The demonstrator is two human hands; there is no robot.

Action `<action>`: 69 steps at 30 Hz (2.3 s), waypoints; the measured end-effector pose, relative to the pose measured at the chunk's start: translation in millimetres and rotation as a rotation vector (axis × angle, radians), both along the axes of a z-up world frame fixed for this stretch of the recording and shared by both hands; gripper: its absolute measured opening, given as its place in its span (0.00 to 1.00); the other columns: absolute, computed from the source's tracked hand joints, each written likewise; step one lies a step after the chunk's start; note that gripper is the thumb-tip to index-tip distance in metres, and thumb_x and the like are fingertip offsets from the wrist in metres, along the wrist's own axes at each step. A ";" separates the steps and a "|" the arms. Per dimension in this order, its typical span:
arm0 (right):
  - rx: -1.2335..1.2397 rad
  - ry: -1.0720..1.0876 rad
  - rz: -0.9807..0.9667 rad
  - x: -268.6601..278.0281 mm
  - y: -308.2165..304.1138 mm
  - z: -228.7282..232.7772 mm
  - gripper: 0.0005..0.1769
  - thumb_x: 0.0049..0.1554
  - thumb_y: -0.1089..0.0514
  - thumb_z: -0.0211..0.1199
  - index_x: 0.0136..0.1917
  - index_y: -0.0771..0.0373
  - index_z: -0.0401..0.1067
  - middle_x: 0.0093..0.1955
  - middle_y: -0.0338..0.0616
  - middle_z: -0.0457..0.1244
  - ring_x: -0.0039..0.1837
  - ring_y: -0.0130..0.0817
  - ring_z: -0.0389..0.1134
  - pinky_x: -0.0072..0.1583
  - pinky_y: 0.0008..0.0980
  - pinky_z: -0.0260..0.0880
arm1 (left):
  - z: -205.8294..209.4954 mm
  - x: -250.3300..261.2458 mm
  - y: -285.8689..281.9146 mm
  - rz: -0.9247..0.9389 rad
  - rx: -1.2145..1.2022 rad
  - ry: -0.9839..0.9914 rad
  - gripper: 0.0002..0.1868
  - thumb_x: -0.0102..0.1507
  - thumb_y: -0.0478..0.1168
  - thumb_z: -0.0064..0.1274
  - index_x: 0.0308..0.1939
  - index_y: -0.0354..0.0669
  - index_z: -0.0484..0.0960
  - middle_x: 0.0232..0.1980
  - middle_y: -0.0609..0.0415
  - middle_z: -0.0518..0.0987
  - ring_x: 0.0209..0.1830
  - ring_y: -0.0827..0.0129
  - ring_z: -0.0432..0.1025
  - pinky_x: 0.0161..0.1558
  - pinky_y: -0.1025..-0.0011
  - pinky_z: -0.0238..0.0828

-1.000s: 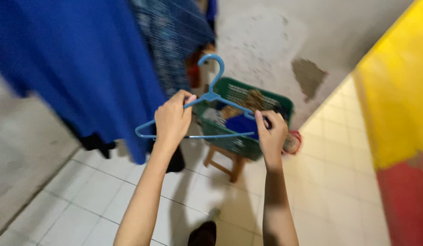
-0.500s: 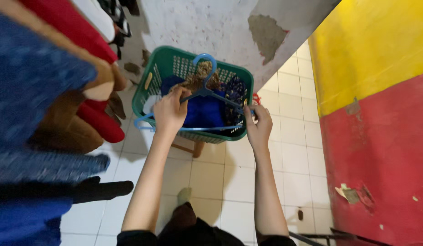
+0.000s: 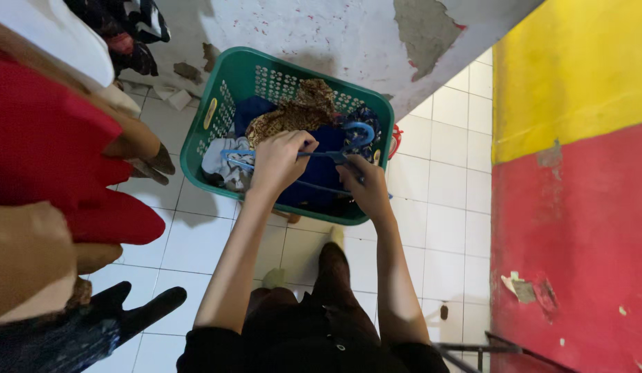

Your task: The person takes a patterned shirt, a black garment, and a blue shirt one by one from a laundry basket, places them onto plastic hangers, and hangs each item on a metal clothes rack.

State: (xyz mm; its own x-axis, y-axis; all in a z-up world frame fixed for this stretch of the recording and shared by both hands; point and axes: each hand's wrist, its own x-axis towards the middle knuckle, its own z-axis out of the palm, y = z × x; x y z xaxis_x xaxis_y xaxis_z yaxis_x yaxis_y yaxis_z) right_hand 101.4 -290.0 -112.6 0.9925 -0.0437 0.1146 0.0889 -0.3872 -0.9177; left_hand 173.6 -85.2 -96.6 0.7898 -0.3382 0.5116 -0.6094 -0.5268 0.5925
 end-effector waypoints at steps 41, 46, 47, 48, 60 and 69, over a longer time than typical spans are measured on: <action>0.167 0.297 0.631 276.8 -138.0 -251.8 0.07 0.58 0.64 0.69 0.49 0.70 0.78 0.45 0.38 0.71 0.50 0.23 0.70 0.54 0.25 0.67 | -393.2 22.2 -140.3 0.864 -0.036 0.709 0.19 0.58 0.41 0.64 0.52 0.39 0.82 0.53 0.45 0.80 0.58 0.48 0.70 0.55 0.53 0.68; 0.282 0.270 0.602 273.5 -116.8 -211.5 0.16 0.52 0.68 0.75 0.54 0.69 0.78 0.50 0.41 0.71 0.53 0.26 0.70 0.57 0.27 0.69 | -332.5 49.0 -128.4 0.747 -0.848 0.408 0.15 0.65 0.34 0.56 0.55 0.32 0.79 0.52 0.51 0.84 0.52 0.66 0.76 0.57 0.70 0.71; 0.333 0.264 0.652 271.3 -111.0 -198.7 0.19 0.50 0.68 0.75 0.56 0.69 0.78 0.52 0.39 0.71 0.55 0.26 0.70 0.58 0.27 0.69 | -312.2 53.7 -129.1 0.726 -0.910 0.399 0.15 0.66 0.34 0.56 0.55 0.32 0.79 0.52 0.53 0.83 0.51 0.69 0.75 0.56 0.71 0.71; 0.385 0.254 0.702 269.6 -104.8 -185.7 0.22 0.49 0.68 0.75 0.57 0.68 0.77 0.55 0.38 0.70 0.56 0.25 0.70 0.59 0.27 0.70 | -289.7 58.7 -130.3 0.701 -0.969 0.387 0.15 0.66 0.34 0.56 0.55 0.31 0.79 0.52 0.54 0.83 0.51 0.72 0.75 0.56 0.72 0.71; 0.430 0.066 0.884 282.0 -58.7 -58.9 0.11 0.53 0.64 0.71 0.51 0.67 0.78 0.46 0.30 0.70 0.47 0.19 0.68 0.51 0.22 0.69 | 12.2 2.7 -111.5 1.074 -0.142 0.105 0.29 0.57 0.54 0.67 0.58 0.47 0.79 0.45 0.42 0.85 0.44 0.49 0.80 0.45 0.62 0.74; 0.724 -0.227 0.744 314.2 -56.3 64.4 0.06 0.60 0.61 0.70 0.49 0.64 0.77 0.44 0.33 0.69 0.46 0.21 0.66 0.51 0.22 0.65 | 55.5 -8.7 -80.8 1.326 0.269 -0.055 0.22 0.54 0.33 0.63 0.52 0.46 0.76 0.47 0.47 0.81 0.41 0.49 0.78 0.40 0.56 0.73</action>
